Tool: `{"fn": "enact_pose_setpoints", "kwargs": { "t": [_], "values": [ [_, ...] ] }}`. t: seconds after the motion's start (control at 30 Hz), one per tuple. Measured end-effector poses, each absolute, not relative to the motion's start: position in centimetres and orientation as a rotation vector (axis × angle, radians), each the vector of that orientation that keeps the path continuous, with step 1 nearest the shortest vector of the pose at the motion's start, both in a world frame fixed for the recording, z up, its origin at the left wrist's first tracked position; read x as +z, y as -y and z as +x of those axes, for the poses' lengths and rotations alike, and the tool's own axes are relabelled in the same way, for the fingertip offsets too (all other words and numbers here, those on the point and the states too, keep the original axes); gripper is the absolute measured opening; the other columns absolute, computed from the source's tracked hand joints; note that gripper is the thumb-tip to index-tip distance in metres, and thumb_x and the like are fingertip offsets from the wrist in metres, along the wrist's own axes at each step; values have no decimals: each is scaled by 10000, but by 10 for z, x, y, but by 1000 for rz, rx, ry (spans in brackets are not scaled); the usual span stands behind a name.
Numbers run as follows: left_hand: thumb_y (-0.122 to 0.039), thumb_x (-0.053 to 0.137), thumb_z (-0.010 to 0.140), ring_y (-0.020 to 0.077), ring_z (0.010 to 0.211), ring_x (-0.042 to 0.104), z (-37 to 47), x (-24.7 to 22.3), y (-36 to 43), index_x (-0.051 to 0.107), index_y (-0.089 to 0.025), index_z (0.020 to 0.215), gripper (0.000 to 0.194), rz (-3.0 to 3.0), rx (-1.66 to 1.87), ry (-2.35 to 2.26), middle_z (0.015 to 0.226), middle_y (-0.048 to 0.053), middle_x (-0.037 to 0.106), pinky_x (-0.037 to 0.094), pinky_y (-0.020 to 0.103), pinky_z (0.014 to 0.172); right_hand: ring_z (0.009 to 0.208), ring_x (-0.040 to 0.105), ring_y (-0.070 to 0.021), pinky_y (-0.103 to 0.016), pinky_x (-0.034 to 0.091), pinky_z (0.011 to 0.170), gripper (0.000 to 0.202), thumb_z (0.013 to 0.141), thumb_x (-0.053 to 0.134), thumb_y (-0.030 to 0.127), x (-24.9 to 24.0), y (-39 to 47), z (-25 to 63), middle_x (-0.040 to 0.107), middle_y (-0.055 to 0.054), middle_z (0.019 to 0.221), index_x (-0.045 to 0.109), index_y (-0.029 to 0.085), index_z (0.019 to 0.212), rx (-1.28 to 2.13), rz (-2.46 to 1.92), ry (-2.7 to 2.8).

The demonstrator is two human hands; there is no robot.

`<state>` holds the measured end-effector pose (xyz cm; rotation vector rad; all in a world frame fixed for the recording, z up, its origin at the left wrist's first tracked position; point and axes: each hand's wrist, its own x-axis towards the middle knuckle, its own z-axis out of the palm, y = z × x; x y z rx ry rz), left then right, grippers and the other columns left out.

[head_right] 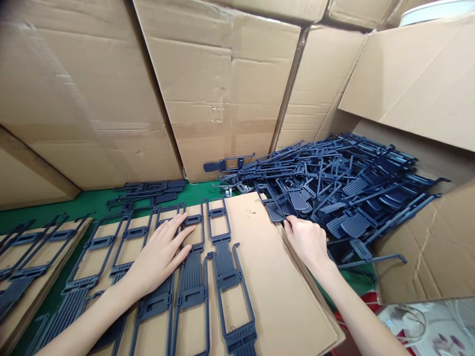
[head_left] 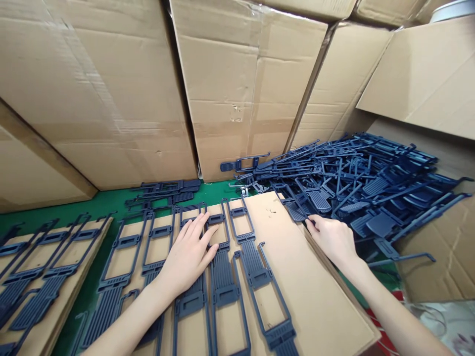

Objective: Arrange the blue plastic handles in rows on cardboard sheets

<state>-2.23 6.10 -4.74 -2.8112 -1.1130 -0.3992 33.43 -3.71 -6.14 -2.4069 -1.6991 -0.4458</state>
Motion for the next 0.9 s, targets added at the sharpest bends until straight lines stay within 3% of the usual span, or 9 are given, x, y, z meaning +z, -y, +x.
{"fn": "enact_pose_setpoints", "kwargs": {
  "t": [0.17, 0.4, 0.6, 0.9],
  "values": [
    [-385, 387, 969, 322, 1387, 364, -23, -48, -62, 550, -196, 1292, 408, -2825, -411, 1121, 1503, 151, 383, 327, 540, 1115, 472, 540, -137, -253, 345, 528, 308, 920, 475, 365, -51, 30, 335, 558, 13, 511, 696, 152, 894, -512, -1991, 1568],
    [-382, 388, 969, 318, 1389, 359, -22, -50, -61, 563, -200, 1279, 400, -2833, -470, 1134, 1503, 139, 386, 317, 540, 1121, 426, 388, -85, -227, 337, 494, 292, 888, 521, 386, 8, 31, 306, 422, 60, 491, 558, 203, 663, -225, -1745, 1589],
    [-367, 394, 972, 318, 1410, 324, -21, -48, -59, 564, -180, 1283, 401, -2837, -419, 1127, 1501, 159, 386, 304, 531, 1131, 433, 430, -106, -249, 304, 514, 365, 835, 541, 376, 1, 34, 281, 465, 38, 451, 454, 211, 521, -155, -1895, 1809],
    [-367, 390, 973, 313, 1418, 310, -20, -47, -59, 561, -181, 1281, 399, -2846, -417, 1126, 1504, 159, 381, 289, 529, 1139, 485, 490, -131, -242, 258, 498, 326, 849, 553, 362, -36, 23, 267, 493, 38, 493, 436, 216, 582, 34, -2035, 1967]
  ]
}}
